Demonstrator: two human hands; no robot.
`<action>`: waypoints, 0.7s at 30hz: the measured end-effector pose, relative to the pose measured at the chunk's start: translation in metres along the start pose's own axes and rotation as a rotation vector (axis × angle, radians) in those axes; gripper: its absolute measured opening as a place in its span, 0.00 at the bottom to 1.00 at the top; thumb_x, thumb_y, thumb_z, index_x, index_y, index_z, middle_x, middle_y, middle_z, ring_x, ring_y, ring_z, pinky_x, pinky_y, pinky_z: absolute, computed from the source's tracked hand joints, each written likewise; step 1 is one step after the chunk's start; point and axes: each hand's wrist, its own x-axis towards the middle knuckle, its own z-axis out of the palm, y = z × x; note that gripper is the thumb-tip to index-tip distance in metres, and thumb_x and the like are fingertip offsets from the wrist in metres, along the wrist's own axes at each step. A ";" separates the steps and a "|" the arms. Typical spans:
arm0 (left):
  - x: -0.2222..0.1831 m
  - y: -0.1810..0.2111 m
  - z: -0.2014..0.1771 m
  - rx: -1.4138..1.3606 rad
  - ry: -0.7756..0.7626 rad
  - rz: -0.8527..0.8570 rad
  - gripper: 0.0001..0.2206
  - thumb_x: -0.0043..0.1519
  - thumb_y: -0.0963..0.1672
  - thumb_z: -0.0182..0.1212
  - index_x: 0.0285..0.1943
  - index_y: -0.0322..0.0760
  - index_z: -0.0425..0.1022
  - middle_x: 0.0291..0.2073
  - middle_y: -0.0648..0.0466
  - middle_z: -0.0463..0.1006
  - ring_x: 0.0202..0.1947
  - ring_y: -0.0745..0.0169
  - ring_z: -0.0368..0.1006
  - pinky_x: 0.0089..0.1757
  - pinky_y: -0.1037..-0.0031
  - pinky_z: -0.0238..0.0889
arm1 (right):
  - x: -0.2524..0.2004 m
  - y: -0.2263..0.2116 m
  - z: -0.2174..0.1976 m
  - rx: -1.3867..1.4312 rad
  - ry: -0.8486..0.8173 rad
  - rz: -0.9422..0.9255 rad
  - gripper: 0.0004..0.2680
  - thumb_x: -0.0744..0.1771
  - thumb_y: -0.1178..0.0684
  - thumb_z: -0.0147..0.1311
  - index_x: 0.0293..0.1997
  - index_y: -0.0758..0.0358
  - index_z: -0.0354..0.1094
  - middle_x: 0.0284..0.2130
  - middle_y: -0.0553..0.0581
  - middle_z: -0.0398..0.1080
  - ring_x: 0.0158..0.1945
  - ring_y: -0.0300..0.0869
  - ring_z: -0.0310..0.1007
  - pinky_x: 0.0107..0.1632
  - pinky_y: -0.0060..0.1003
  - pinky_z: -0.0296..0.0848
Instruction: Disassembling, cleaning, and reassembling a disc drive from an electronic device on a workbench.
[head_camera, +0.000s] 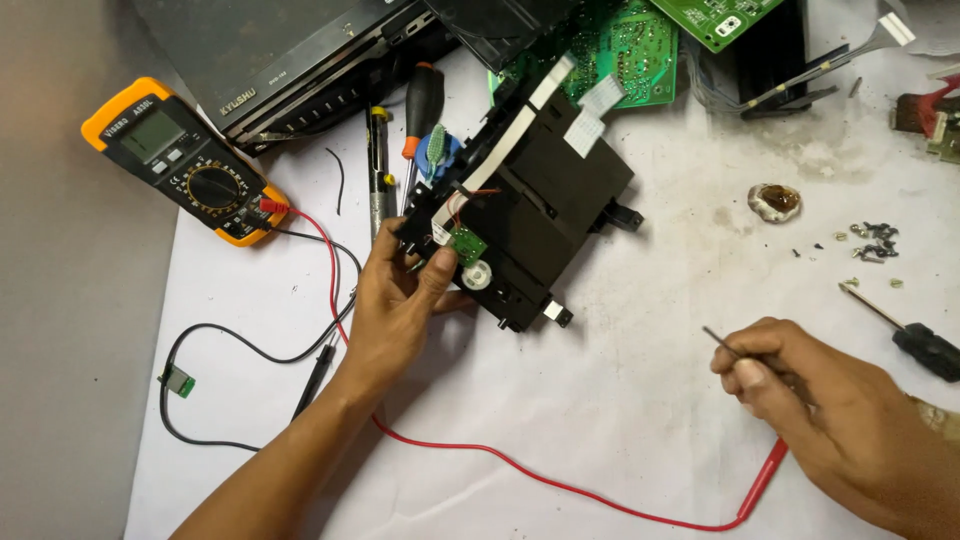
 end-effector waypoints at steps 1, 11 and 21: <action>-0.002 0.001 0.002 -0.003 0.003 -0.002 0.19 0.62 0.47 0.61 0.59 0.39 0.62 0.50 0.48 0.77 0.43 0.54 0.81 0.37 0.61 0.85 | 0.006 0.000 0.005 -0.003 -0.003 0.001 0.10 0.68 0.50 0.48 0.47 0.56 0.77 0.39 0.44 0.83 0.39 0.33 0.84 0.48 0.29 0.83; -0.009 0.000 0.006 -0.078 -0.148 -0.101 0.20 0.64 0.46 0.58 0.64 0.37 0.62 0.45 0.48 0.79 0.42 0.57 0.80 0.41 0.64 0.82 | 0.016 0.014 0.018 -0.112 0.091 -0.524 0.10 0.70 0.47 0.42 0.44 0.55 0.72 0.34 0.45 0.79 0.37 0.36 0.74 0.37 0.31 0.76; -0.009 -0.004 0.005 -0.071 -0.170 -0.093 0.16 0.64 0.42 0.62 0.57 0.39 0.61 0.38 0.47 0.78 0.32 0.64 0.76 0.38 0.70 0.79 | 0.020 0.105 0.034 0.380 0.559 -1.005 0.04 0.74 0.54 0.39 0.44 0.52 0.60 0.33 0.47 0.68 0.34 0.34 0.83 0.29 0.19 0.78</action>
